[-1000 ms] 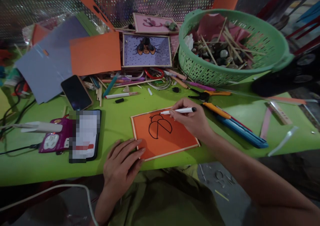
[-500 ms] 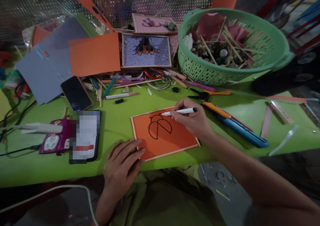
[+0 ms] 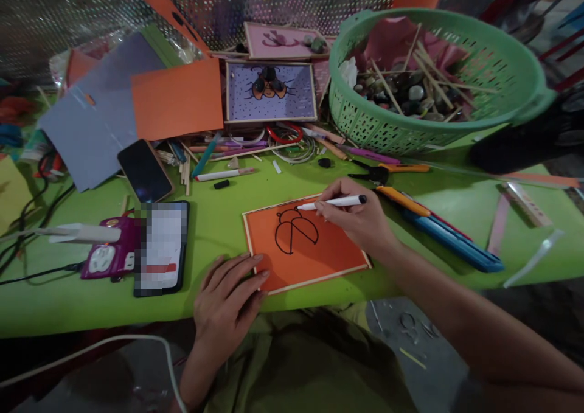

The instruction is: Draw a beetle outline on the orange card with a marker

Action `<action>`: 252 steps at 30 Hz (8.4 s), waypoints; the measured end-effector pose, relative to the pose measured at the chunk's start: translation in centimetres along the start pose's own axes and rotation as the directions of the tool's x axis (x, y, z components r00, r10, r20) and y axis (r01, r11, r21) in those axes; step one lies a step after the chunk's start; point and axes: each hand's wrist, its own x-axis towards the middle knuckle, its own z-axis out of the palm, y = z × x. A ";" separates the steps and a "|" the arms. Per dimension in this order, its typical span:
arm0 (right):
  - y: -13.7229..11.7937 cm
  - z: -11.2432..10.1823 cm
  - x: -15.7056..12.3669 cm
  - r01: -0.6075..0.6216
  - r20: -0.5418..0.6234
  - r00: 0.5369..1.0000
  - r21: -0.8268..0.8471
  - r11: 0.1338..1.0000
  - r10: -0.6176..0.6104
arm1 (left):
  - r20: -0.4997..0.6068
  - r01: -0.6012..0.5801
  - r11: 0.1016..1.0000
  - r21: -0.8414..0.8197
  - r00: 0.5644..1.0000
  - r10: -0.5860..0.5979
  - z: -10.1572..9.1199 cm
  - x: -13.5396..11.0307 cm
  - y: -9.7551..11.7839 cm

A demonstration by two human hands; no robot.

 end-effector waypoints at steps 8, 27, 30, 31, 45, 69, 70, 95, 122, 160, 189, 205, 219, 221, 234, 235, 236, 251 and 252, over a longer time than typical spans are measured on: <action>-0.7 0.2 0.0 -0.008 -0.004 1.000 -0.015 1.000 0.008 | 0.024 0.007 1.000 0.011 1.000 -0.007 0.0 -0.1 0.0; -0.2 0.1 0.0 0.000 0.004 1.000 0.001 1.000 0.000 | 0.002 -0.003 1.000 0.008 1.000 0.003 0.0 -0.1 0.0; -0.3 0.0 0.1 -0.005 -0.015 1.000 0.028 1.000 0.005 | 0.017 -0.005 1.000 0.009 1.000 0.005 -0.1 0.0 -0.1; -0.4 0.0 0.1 -0.008 -0.020 1.000 0.037 0.999 0.008 | 0.021 -0.003 1.000 0.009 1.000 0.003 -0.1 0.0 -0.1; -1.7 2.0 0.0 0.054 0.130 0.990 -0.005 0.999 -0.052 | 0.044 0.044 0.999 -0.028 0.998 -0.042 0.0 -0.3 0.3; -2.1 2.0 0.1 0.072 0.174 0.983 -0.043 0.996 -0.063 | 0.012 0.033 0.999 -0.028 0.999 -0.033 0.1 -0.1 0.5; -2.1 2.0 0.1 0.074 0.174 0.983 -0.051 0.996 -0.064 | 0.014 0.033 0.999 -0.029 0.999 -0.032 0.1 -0.1 0.5; -1.7 1.7 0.2 0.099 0.141 0.985 -0.008 0.995 -0.097 | 0.001 0.036 0.999 -0.030 0.999 -0.036 0.1 0.1 0.5; -2.1 -0.1 0.3 0.110 -0.128 0.989 0.326 0.939 -0.072 | -0.048 0.007 1.000 -0.020 0.999 -0.008 0.5 -0.5 -0.3; -1.7 -0.2 0.1 0.123 -0.109 0.989 0.271 0.955 -0.097 | -0.013 0.011 1.000 -0.026 1.000 -0.011 0.4 -0.7 0.3; -0.8 0.3 -0.9 0.223 0.167 0.966 -0.159 0.962 -0.197 | 0.004 0.011 1.000 -0.023 1.000 -0.011 0.0 -0.3 0.4; -0.9 0.3 -0.8 0.275 0.181 0.953 -0.194 0.941 -0.242 | 0.032 0.036 0.998 -0.053 0.999 -0.034 0.0 -0.5 0.4; -0.6 0.4 -0.8 0.288 0.176 0.951 -0.198 0.937 -0.255 | 0.022 0.025 0.998 -0.049 0.999 -0.024 0.1 -0.4 0.5; -0.5 0.3 -0.8 0.282 0.175 0.953 -0.202 0.938 -0.248 | 0.025 0.030 0.998 -0.049 0.999 -0.029 0.1 -0.4 0.5; -0.7 0.4 -0.9 0.283 0.173 0.953 -0.220 0.934 -0.248 | 0.011 0.027 0.999 -0.047 1.000 -0.027 0.0 -0.3 0.5; -0.6 0.5 -0.9 0.286 0.170 0.953 -0.223 0.932 -0.251 | 0.008 0.027 0.999 -0.047 1.000 -0.027 0.1 -0.3 0.5; -0.6 0.5 -0.9 0.286 0.167 0.953 -0.226 0.931 -0.252 | 0.007 0.028 0.999 -0.047 1.000 -0.028 0.1 -0.4 0.5; -0.9 0.5 -0.8 0.242 0.206 0.960 -0.280 0.929 -0.188 | 0.043 0.048 0.998 -0.046 0.998 -0.046 -0.1 -0.5 0.6; -0.9 0.6 -0.8 0.242 0.206 0.960 -0.277 0.930 -0.188 | 0.045 0.051 0.998 -0.046 0.998 -0.049 0.0 -0.5 0.6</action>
